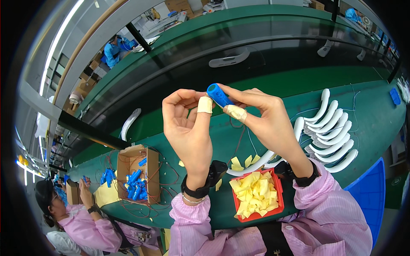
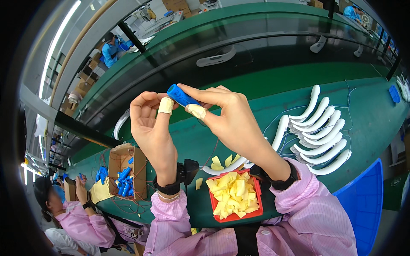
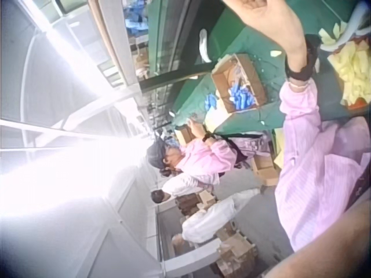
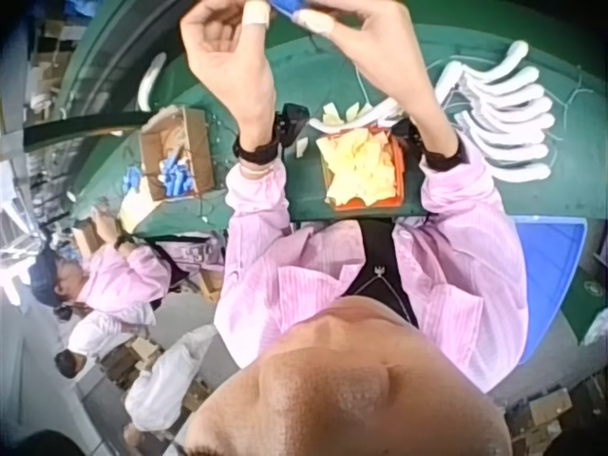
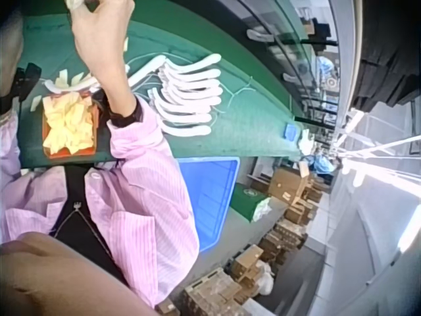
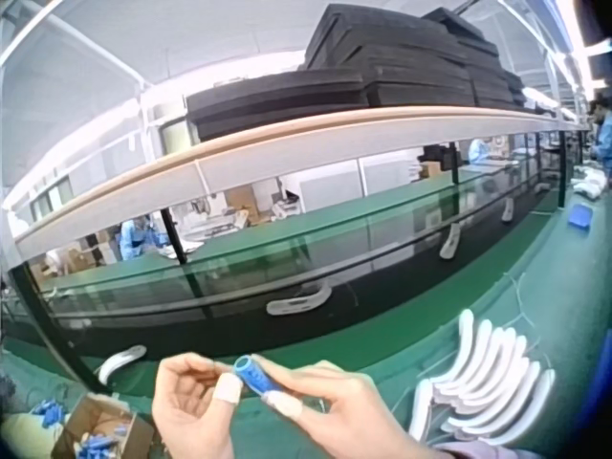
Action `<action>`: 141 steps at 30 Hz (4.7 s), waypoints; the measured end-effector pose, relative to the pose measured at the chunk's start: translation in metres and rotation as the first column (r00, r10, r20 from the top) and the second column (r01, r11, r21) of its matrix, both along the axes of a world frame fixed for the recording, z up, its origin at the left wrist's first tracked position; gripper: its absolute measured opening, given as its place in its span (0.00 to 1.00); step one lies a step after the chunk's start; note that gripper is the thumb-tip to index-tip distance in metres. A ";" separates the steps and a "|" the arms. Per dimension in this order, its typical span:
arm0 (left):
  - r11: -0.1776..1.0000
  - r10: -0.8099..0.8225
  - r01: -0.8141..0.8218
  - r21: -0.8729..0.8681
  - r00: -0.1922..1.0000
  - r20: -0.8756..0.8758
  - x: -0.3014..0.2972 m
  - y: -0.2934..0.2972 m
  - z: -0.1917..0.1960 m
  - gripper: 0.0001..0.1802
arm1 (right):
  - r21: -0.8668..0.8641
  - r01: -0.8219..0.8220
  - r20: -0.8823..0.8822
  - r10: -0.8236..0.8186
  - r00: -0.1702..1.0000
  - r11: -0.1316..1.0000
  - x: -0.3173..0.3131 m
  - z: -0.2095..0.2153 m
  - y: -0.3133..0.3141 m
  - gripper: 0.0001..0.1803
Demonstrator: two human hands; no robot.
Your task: Assembling components into plastic housings on a production line.
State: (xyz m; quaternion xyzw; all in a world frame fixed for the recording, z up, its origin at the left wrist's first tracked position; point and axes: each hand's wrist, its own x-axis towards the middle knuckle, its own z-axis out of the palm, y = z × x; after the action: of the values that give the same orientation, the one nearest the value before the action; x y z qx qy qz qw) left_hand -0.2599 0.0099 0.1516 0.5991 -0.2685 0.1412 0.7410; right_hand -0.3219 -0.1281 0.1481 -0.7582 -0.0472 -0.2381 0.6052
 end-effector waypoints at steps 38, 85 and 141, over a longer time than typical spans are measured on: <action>0.904 -0.319 0.214 -0.370 0.914 -0.251 -0.011 -0.001 -0.015 0.10 | 0.514 -0.347 0.039 0.383 0.923 0.784 0.017 -0.018 -0.001 0.28; 0.250 0.252 -0.328 0.911 0.931 0.266 0.232 0.105 -0.056 0.19 | 0.384 0.206 0.163 -0.286 0.944 0.900 -0.023 0.018 -0.100 0.22; 0.935 -0.351 0.254 -0.247 0.759 -0.549 0.129 -0.076 -0.075 0.16 | -0.383 0.384 0.173 -0.344 0.923 0.840 -0.008 0.005 -0.023 0.26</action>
State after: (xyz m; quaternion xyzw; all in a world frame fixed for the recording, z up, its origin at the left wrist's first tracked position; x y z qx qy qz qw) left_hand -0.1310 -0.0664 0.0767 0.5011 -0.1091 -0.1508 0.8451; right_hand -0.3297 -0.1507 0.1534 -0.8506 0.0195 -0.3699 0.3731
